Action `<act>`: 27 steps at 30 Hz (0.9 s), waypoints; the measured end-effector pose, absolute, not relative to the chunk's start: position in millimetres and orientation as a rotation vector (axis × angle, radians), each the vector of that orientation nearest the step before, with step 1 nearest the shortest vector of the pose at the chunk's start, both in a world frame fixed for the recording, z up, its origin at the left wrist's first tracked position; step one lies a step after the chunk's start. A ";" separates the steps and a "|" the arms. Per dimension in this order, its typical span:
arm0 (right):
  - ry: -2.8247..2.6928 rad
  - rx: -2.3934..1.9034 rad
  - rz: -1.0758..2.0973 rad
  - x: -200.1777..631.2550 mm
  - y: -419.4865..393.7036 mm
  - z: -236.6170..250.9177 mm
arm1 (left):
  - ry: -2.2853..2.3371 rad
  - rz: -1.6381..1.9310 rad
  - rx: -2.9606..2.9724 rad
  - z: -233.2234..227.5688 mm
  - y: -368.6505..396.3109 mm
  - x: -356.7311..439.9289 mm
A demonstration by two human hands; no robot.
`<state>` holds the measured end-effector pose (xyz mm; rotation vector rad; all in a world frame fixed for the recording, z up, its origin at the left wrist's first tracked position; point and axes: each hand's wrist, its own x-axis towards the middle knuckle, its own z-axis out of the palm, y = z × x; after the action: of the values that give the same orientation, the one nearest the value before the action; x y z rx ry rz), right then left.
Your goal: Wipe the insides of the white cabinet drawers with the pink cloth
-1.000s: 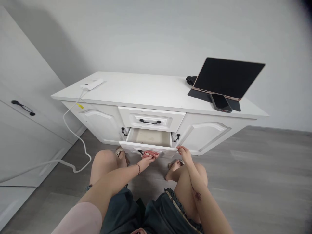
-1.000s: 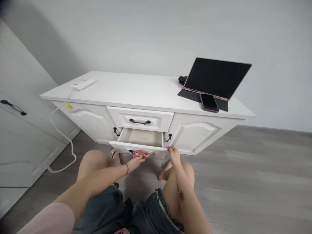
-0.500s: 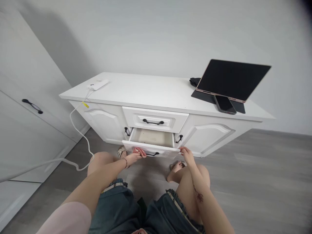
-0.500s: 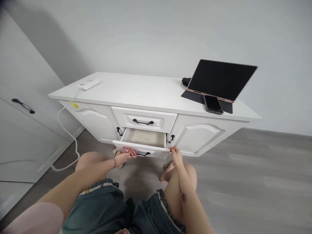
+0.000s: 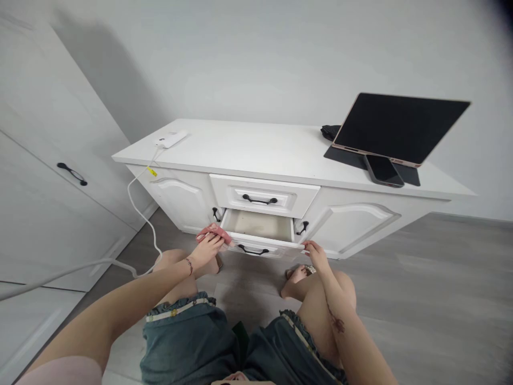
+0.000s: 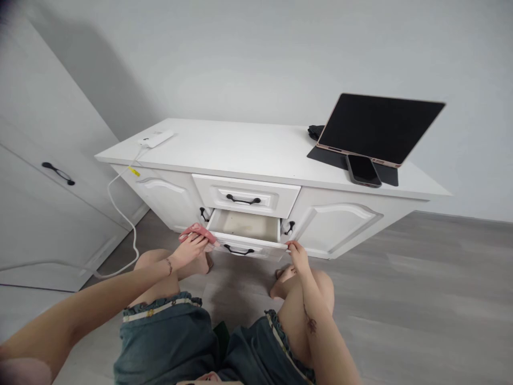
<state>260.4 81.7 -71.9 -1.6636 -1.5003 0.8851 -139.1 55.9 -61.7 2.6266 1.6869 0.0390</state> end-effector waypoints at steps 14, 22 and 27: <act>-1.324 -1.602 1.091 265.4 109.1 -81.1 | 1.736 0.092 2.406 -96.6 48.1 -55.7; -1.224 -1.654 1.104 262.4 109.6 -91.6 | 1.356 0.180 2.356 -91.4 65.6 -5.0; -1.360 -1.704 0.635 245.5 92.7 -82.7 | 0.981 0.496 2.015 -65.8 72.7 -20.8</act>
<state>245.5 92.7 -82.7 -1.7043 -1.3599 0.6348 -20.8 72.7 -65.8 2.0150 0.9805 0.4963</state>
